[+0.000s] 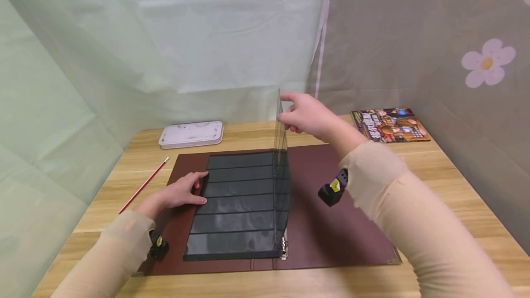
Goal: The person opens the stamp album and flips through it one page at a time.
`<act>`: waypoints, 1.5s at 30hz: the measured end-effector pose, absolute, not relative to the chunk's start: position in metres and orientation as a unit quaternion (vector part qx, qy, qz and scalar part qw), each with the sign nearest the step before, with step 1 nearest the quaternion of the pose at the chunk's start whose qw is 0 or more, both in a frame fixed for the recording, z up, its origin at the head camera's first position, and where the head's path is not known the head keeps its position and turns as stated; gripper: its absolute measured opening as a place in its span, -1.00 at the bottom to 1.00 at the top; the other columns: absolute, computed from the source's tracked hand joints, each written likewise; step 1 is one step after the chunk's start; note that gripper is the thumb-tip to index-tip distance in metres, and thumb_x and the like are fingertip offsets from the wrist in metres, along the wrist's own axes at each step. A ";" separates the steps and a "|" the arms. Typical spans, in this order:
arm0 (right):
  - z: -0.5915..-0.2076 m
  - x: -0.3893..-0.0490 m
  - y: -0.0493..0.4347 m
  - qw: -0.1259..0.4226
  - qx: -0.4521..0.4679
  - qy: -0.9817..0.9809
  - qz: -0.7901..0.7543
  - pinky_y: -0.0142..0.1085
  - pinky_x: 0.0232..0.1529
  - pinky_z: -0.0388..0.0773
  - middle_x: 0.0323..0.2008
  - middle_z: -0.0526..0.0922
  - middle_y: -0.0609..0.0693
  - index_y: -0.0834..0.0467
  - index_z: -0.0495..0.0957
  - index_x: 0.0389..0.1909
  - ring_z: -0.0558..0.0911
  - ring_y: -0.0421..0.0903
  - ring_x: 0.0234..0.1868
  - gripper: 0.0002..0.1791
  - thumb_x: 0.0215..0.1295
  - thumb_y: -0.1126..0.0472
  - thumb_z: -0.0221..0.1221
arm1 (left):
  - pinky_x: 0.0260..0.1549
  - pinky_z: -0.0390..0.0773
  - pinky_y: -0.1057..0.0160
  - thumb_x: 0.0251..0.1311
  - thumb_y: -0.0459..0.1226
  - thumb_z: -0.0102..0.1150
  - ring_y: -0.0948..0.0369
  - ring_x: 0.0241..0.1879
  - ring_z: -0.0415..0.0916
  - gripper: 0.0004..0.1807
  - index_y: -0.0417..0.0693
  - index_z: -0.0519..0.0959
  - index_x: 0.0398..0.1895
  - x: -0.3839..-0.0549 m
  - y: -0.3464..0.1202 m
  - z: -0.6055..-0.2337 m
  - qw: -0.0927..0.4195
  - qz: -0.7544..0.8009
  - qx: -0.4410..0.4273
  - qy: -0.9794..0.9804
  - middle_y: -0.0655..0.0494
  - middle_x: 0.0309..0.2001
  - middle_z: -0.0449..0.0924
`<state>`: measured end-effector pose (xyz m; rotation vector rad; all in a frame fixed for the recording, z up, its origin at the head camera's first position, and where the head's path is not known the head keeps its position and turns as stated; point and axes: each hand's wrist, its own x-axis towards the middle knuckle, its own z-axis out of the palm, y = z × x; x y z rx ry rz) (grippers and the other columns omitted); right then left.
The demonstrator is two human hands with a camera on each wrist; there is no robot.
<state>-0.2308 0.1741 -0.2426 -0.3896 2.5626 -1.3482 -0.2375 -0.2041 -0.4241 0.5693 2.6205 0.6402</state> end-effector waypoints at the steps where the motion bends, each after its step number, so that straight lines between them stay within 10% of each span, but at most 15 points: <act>1: -0.243 -0.231 0.173 0.110 -0.134 0.871 -0.459 -0.24 -0.42 0.31 -0.63 0.33 -0.03 0.09 0.07 0.42 0.27 -0.13 -0.61 -0.31 0.30 0.21 0.08 | -0.19 0.26 0.08 -0.02 -0.06 0.39 0.08 -0.19 0.25 -0.05 -0.28 0.14 0.36 -0.237 -0.204 -0.424 0.191 0.228 0.204 0.933 0.03 -0.27 0.29; 45: -0.250 -0.231 0.165 0.130 -0.125 0.843 -0.507 -0.28 -0.48 0.34 -0.45 0.48 0.08 0.09 0.04 0.44 0.34 -0.12 -0.58 -0.29 0.32 0.18 0.10 | 0.01 0.36 0.03 0.10 0.03 0.27 -0.05 0.12 0.33 0.02 0.01 -0.13 0.49 -0.236 -0.142 -0.333 0.231 0.344 0.253 0.874 -0.05 0.25 0.23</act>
